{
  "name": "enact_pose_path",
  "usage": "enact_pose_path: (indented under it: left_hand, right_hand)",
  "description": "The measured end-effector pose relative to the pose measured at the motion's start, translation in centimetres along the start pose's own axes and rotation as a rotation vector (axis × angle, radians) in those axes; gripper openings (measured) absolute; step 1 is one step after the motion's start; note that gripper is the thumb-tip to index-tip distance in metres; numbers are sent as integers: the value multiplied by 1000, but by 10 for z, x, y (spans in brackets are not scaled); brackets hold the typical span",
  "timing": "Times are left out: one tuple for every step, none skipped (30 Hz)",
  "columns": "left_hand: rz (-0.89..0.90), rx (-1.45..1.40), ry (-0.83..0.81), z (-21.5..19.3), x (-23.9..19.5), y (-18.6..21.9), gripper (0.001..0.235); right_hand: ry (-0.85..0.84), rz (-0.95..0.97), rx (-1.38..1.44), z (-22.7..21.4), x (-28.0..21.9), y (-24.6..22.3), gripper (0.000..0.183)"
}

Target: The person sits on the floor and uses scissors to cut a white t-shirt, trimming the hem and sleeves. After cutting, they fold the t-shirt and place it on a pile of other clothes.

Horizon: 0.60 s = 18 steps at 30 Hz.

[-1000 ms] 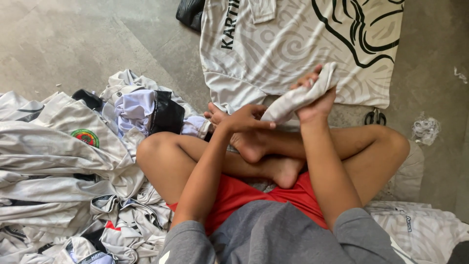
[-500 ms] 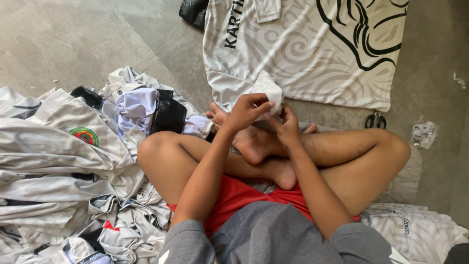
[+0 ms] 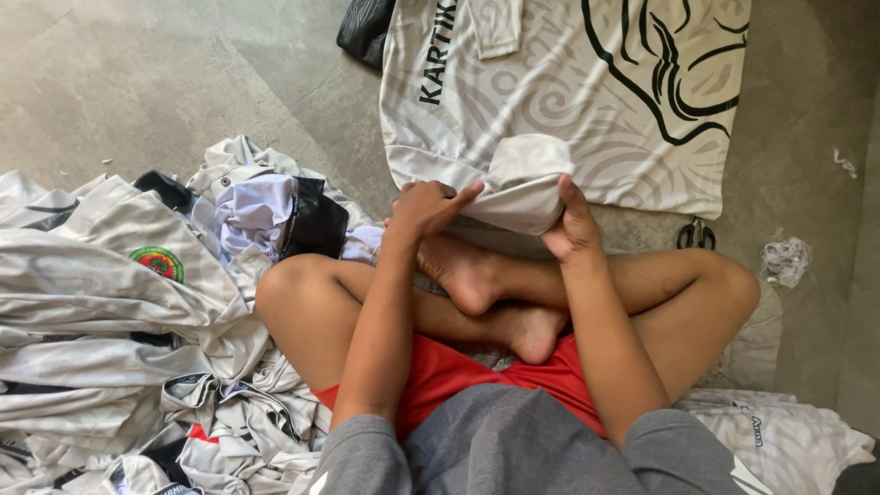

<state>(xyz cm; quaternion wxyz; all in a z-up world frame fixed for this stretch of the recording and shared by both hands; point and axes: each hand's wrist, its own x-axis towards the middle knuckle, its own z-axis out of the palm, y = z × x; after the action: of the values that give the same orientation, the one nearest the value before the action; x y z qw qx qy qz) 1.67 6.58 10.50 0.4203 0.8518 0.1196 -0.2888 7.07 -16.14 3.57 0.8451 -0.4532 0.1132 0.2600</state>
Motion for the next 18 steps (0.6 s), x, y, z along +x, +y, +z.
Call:
enact_pose_path:
  left_hand:
    - [1,2,-3,1,3,-4,82]
    - [-1,9,25,2,6,-8,83]
    - [-6,12,58,3,8,-13,84]
    - [-7,12,58,10,18,-21,84]
    - [-22,-5,110,16,28,-29,86]
    - [-37,-22,163,22,38,-38,89]
    - [-37,-23,163,22,38,-39,89]
    - [-63,-16,174,22,37,-41,90]
    - [-87,-9,185,21,37,-41,91]
    - [-84,-8,185,21,38,-43,91]
    - [-64,-31,192,19,38,-47,88]
    - [-43,-54,199,17,38,-50,86]
    - [-46,-55,203,4,21,-36,86]
    - [-10,-154,181,-8,4,-22,59]
    - [24,-254,157,-19,-13,-7,40]
    - [20,-255,157,-14,-8,-16,40]
    - [77,-243,179,-10,-1,-22,33]
    - [134,-231,200,-5,7,-28,27]
  right_hand:
    - [3,-1,2,-8,3,-1,61]
    - [-23,-29,37,-15,5,-1,59]
    - [-53,-54,70,-22,9,-2,56]
    - [-54,-53,69,-12,6,-9,56]
    - [-59,-85,148,-3,4,-17,58]
    - [-64,-116,227,7,1,-24,61]
    - [-64,-116,226,20,-2,-27,61]
    - [21,-39,321,33,-6,-31,60]
    - [107,35,414,45,-10,-36,59]
    - [107,32,414,43,-6,-38,59]
    - [168,78,406,41,-2,-39,57]
    - [229,124,398,39,3,-40,56]
    - [226,127,398,36,6,-40,56]
    - [262,91,433,32,9,-40,54]
    - [302,56,469,27,11,-39,54]
    - [303,60,468,31,9,-40,54]
    - [324,21,461,33,8,-43,50]
    - [345,-18,454,36,7,-47,47]
